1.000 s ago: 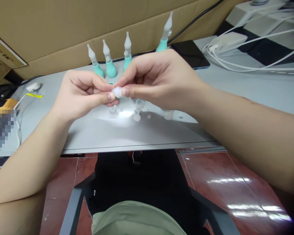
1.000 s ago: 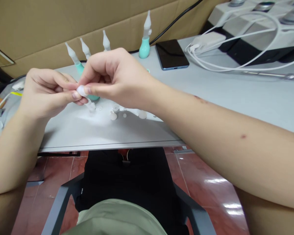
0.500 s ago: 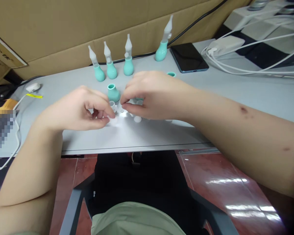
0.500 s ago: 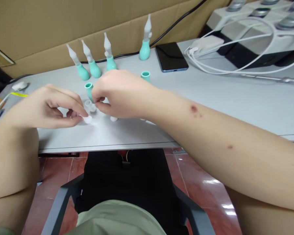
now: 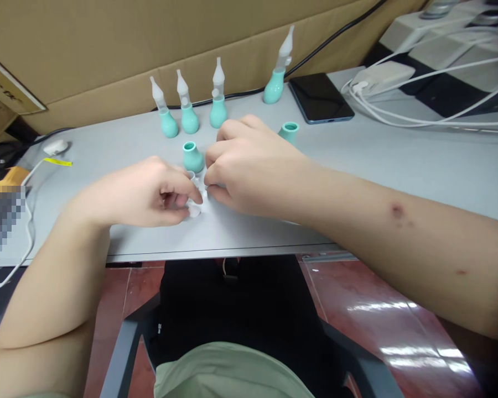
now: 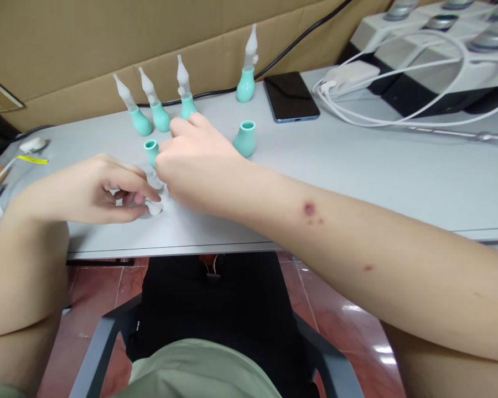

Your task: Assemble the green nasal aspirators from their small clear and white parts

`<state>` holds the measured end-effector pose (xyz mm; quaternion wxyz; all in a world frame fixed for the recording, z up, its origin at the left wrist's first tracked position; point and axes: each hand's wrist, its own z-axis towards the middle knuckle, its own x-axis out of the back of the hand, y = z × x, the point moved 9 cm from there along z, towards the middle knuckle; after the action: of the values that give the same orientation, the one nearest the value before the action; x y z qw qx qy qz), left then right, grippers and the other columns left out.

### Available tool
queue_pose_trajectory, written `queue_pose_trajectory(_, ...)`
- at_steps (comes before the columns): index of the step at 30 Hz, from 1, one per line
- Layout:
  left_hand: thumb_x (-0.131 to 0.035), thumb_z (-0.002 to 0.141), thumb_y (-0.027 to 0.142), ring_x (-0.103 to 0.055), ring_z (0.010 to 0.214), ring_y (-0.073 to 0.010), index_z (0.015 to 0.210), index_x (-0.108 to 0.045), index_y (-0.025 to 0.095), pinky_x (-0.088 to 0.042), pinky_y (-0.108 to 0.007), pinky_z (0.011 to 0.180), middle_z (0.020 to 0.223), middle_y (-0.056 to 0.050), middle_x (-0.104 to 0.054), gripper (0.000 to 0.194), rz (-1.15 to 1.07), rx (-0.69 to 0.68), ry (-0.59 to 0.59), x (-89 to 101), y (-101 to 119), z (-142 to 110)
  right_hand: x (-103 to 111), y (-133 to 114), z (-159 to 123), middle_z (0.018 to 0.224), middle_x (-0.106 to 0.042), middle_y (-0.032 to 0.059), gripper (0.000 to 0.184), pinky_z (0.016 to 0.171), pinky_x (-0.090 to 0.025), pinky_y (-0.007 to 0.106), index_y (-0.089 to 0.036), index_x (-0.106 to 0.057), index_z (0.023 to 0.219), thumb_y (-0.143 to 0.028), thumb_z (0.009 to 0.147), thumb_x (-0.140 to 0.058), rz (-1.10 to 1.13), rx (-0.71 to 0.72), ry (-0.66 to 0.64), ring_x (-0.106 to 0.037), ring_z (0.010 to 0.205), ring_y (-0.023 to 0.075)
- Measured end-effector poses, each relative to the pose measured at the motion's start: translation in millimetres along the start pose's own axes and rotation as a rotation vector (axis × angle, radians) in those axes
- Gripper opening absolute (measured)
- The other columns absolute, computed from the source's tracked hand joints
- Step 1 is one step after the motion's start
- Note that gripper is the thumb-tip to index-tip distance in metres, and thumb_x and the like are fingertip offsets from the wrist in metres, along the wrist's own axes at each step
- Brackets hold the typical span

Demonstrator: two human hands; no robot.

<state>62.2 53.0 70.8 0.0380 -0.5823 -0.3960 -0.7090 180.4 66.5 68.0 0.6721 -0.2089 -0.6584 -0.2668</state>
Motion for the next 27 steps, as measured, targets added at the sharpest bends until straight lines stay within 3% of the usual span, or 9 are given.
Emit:
queue_pose_trajectory(2, -0.089, 0.101, 0.021, -0.068, 0.063, -0.0133, 0.115, -0.099, 0.034, -0.051, -0.032, 0.060, 0.085, 0.001, -0.085, 0.021, -0.031, -0.043, 0.080, 7.8, 1, -2, 0, -1, 0, 0.118, -0.091, 0.0183, 0.027, 0.130, -0.055, 0.065, -0.019, -0.086, 0.097, -0.011, 0.113, -0.066, 0.015, 0.000, 0.007, -0.072, 0.140, 0.0485)
queue_pose_trajectory(5, -0.089, 0.099, 0.018, -0.062, 0.064, -0.0125, 0.109, -0.096, 0.033, -0.047, -0.035, 0.061, 0.079, 0.004, -0.077, 0.019, 0.057, -0.165, 0.333, 28.3, 7, -7, 0, 0, 2, 0.108, -0.087, 0.0190, 0.026, 0.132, -0.056, 0.062, -0.020, -0.085, 0.090, -0.011, 0.110, -0.070, 0.069, -0.021, 0.023, -0.074, 0.140, 0.0483)
queue_pose_trajectory(7, -0.087, 0.100, 0.021, -0.062, 0.068, -0.0149, 0.104, -0.093, 0.032, -0.050, -0.039, 0.067, 0.082, 0.003, -0.078, 0.013, 0.152, -0.144, 0.407, 33.1, 5, -8, -1, -1, 3, 0.106, -0.086, 0.0186, 0.027, 0.136, -0.055, 0.063, -0.020, -0.084, 0.090, -0.011, 0.111, -0.071, 0.080, -0.028, 0.003, -0.075, 0.144, 0.0487)
queue_pose_trajectory(12, -0.086, 0.102, 0.034, -0.066, 0.077, -0.0217, 0.105, -0.092, 0.034, -0.053, -0.045, 0.075, 0.097, -0.004, -0.084, 0.007, 0.221, 0.050, 0.369, 32.0, -10, -6, -4, -5, 0, 0.118, -0.091, 0.0165, 0.028, 0.143, -0.050, 0.064, -0.018, -0.090, 0.107, -0.010, 0.119, -0.066, -0.007, -0.047, -0.093, -0.074, 0.149, 0.0470)
queue_pose_trajectory(20, -0.086, 0.104, 0.038, -0.077, 0.082, -0.0236, 0.107, -0.092, 0.032, -0.055, -0.043, 0.076, 0.104, -0.005, -0.090, 0.010, 0.222, 0.070, 0.290, 23.6, -6, -6, 1, 0, 1, 0.116, -0.092, 0.0139, 0.024, 0.141, -0.045, 0.069, -0.022, -0.092, 0.110, -0.025, 0.124, -0.073, 0.081, -0.108, -0.083, -0.073, 0.148, 0.0493)
queue_pose_trajectory(24, -0.086, 0.101, 0.034, -0.079, 0.087, -0.0264, 0.107, -0.093, 0.032, -0.055, -0.044, 0.079, 0.108, -0.006, -0.092, 0.009, 0.224, 0.065, 0.302, 23.7, -7, -3, -2, -2, 3, 0.111, -0.090, 0.0163, 0.030, 0.143, -0.045, 0.068, -0.016, -0.094, 0.120, -0.015, 0.122, -0.064, 0.035, -0.126, -0.119, -0.074, 0.154, 0.0481)
queue_pose_trajectory(27, -0.086, 0.098, 0.032, -0.078, 0.082, -0.0258, 0.106, -0.092, 0.031, -0.054, -0.043, 0.079, 0.100, -0.005, -0.091, 0.010, 0.230, 0.094, 0.301, 23.3, -10, -3, -4, -4, 4, 0.112, -0.091, 0.0168, 0.036, 0.143, -0.048, 0.071, -0.016, -0.095, 0.129, -0.008, 0.116, -0.062, 0.001, -0.123, -0.129, -0.074, 0.157, 0.0486)
